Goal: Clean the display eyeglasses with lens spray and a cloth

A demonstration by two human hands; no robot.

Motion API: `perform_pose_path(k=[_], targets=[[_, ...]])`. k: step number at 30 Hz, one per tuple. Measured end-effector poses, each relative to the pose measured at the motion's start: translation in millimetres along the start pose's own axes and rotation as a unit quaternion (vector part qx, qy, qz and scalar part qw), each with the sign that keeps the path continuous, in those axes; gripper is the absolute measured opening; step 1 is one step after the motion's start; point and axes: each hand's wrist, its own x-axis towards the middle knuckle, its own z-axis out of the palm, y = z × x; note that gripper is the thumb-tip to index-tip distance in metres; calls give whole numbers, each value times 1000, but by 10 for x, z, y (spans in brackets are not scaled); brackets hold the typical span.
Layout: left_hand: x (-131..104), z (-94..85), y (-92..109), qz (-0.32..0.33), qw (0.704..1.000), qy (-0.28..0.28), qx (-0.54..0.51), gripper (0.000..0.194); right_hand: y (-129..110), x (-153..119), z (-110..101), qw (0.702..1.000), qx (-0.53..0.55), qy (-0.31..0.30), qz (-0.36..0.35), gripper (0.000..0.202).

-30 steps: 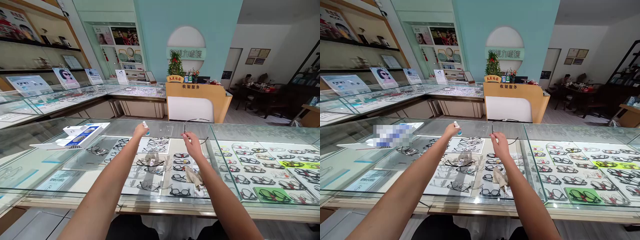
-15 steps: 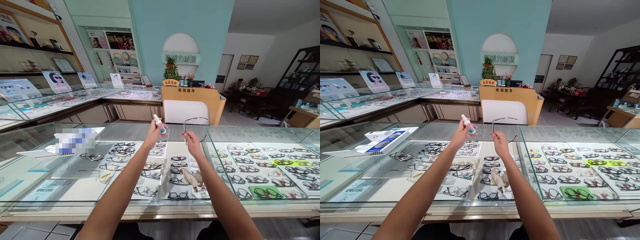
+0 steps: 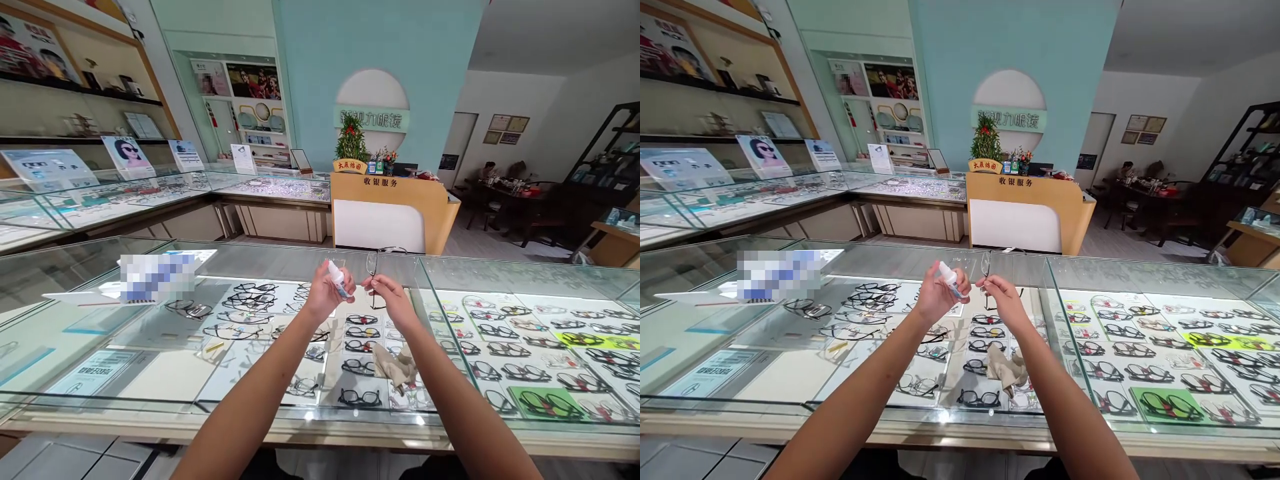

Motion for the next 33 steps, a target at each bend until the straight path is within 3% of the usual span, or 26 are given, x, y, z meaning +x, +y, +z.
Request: perform_pose_path(k=[5, 10, 16, 21, 29, 33], targets=[[56, -101, -79, 43, 994, 45, 93, 62, 41, -55, 94, 998, 43, -33, 11, 27], [87, -188, -182, 85, 942, 108, 306, 52, 36, -93, 167, 997, 35, -62, 31, 28], [77, -205, -213, 79, 916, 89, 383, 50, -10, -120, 207, 995, 38, -82, 42, 27], [42, -99, -172, 81, 911, 75, 397, 49, 12, -105, 174, 995, 49, -81, 31, 26], [17, -62, -223, 53, 877, 51, 475, 49, 63, 5, 30, 984, 175, 14, 30, 23], [0, -53, -248, 35, 871, 29, 489, 50, 43, 9, 35, 982, 186, 14, 35, 24]])
